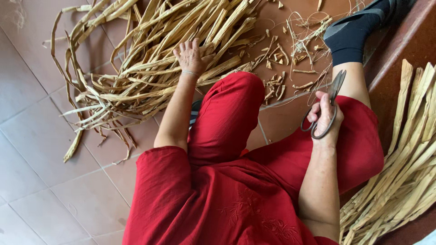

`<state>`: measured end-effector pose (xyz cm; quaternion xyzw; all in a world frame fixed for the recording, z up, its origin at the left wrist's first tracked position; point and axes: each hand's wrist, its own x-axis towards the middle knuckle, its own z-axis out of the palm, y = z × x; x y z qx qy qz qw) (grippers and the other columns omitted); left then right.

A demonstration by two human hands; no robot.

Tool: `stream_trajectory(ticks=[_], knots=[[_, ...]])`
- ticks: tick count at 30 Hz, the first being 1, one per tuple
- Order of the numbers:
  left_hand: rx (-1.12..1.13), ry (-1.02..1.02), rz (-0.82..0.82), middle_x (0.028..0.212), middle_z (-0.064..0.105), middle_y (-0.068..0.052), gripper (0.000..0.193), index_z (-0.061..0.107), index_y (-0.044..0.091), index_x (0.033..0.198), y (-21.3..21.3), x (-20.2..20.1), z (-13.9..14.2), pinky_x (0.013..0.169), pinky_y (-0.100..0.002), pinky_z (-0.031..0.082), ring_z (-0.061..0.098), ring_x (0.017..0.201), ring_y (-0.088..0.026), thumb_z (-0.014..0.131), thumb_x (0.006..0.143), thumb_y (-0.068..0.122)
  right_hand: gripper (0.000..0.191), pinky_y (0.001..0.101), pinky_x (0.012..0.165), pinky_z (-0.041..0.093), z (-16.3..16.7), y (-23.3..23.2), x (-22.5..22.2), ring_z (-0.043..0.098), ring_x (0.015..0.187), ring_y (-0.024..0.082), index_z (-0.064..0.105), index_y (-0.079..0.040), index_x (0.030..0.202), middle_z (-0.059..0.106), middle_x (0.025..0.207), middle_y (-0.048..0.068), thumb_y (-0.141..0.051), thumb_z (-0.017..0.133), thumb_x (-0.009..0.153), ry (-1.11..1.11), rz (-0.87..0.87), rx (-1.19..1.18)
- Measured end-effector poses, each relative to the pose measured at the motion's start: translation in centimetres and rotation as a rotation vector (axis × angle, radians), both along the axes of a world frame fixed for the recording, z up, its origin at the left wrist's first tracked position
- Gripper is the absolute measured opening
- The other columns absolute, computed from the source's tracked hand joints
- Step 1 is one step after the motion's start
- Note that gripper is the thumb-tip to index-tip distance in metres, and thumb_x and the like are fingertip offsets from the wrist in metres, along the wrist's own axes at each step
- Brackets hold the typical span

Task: The person sits on the floor trimming dried leaf strips with scissors, cutting off ends and imperfect sections, and sorts the trimmed strips into piles beside them while discarding scraps.

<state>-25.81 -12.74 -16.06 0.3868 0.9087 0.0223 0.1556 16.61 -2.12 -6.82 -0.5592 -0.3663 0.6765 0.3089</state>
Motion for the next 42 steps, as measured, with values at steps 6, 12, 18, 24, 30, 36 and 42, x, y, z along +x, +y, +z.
stream_trajectory(ticks=[6, 12, 18, 24, 30, 36, 42], knots=[[0.029, 0.147, -0.116, 0.122, 0.063, -0.011, 0.032, 0.063, 0.017, 0.107, -3.2, -2.0, -1.2, 0.104, -0.058, 0.034, 0.052, 0.121, -0.033, 0.075, 0.088, 0.040, 0.038, 0.0208, 0.051, 0.037, -0.9, -0.5, 0.2, 0.047, 0.058, 0.006, 0.065, 0.002, 0.119, 0.055, 0.075, -0.002, -0.034, 0.068, 0.106, -0.072, 0.036, 0.063], [0.522, -0.609, -0.025, 0.082, 0.069, -0.007, 0.019, 0.062, 0.007, 0.110, 0.2, 1.3, 1.8, 0.058, -0.038, 0.048, 0.059, 0.068, -0.024, 0.068, 0.106, 0.025, 0.040, 0.0194, 0.052, 0.038, -0.6, -1.0, -0.4, 0.048, 0.060, 0.005, 0.066, 0.000, 0.120, 0.054, 0.076, -0.002, -0.038, 0.064, 0.108, -0.034, 0.091, 0.167], [0.636, -1.384, -0.090, 0.080, 0.065, -0.001, 0.027, 0.062, 0.006, 0.127, 0.7, 10.5, 15.4, 0.052, -0.025, 0.053, 0.062, 0.063, -0.010, 0.062, 0.107, 0.024, 0.069, 0.0231, 0.057, 0.042, 5.4, -3.6, -2.4, 0.050, 0.066, 0.007, 0.059, 0.000, 0.134, 0.056, 0.082, -0.002, -0.062, 0.045, 0.107, 0.069, 0.251, 0.311], [0.497, -1.722, -0.171, 0.078, 0.062, 0.001, 0.024, 0.059, 0.005, 0.123, -0.5, 17.1, 23.5, 0.052, -0.025, 0.053, 0.063, 0.061, -0.009, 0.058, 0.107, 0.024, 0.082, 0.0243, 0.069, 0.046, 11.5, -7.7, -4.2, 0.054, 0.082, 0.007, 0.052, -0.001, 0.144, 0.058, 0.096, -0.001, -0.072, 0.033, 0.106, 0.137, 0.367, 0.533], [0.582, -1.775, -0.141, 0.074, 0.059, 0.002, 0.022, 0.063, 0.007, 0.123, -0.9, 19.4, 23.6, 0.051, -0.021, 0.045, 0.055, 0.059, -0.006, 0.058, 0.108, 0.023, 0.078, 0.0301, 0.075, 0.049, 13.6, -8.5, -3.2, 0.057, 0.088, 0.015, 0.055, -0.002, 0.138, 0.060, 0.100, 0.005, -0.070, 0.029, 0.109, -0.175, 0.386, 0.721], [0.717, -1.689, -0.077, 0.073, 0.057, 0.003, 0.017, 0.066, 0.006, 0.116, -1.1, 21.2, 21.4, 0.047, -0.019, 0.036, 0.047, 0.055, -0.003, 0.065, 0.106, 0.020, 0.082, 0.0374, 0.082, 0.054, 13.4, -9.3, -3.3, 0.064, 0.094, 0.024, 0.050, -0.002, 0.146, 0.064, 0.105, 0.013, -0.071, 0.027, 0.108, -0.325, 0.384, 0.801], [0.761, -1.714, -0.023, 0.076, 0.062, 0.001, 0.013, 0.064, 0.005, 0.108, -1.2, 21.7, 20.2, 0.052, -0.022, 0.045, 0.056, 0.061, -0.006, 0.064, 0.107, 0.018, 0.081, 0.0413, 0.083, 0.058, 13.9, -9.9, -3.5, 0.068, 0.101, 0.029, 0.044, 0.000, 0.150, 0.064, 0.122, 0.019, -0.068, 0.025, 0.109, -0.427, 0.411, 0.865]])
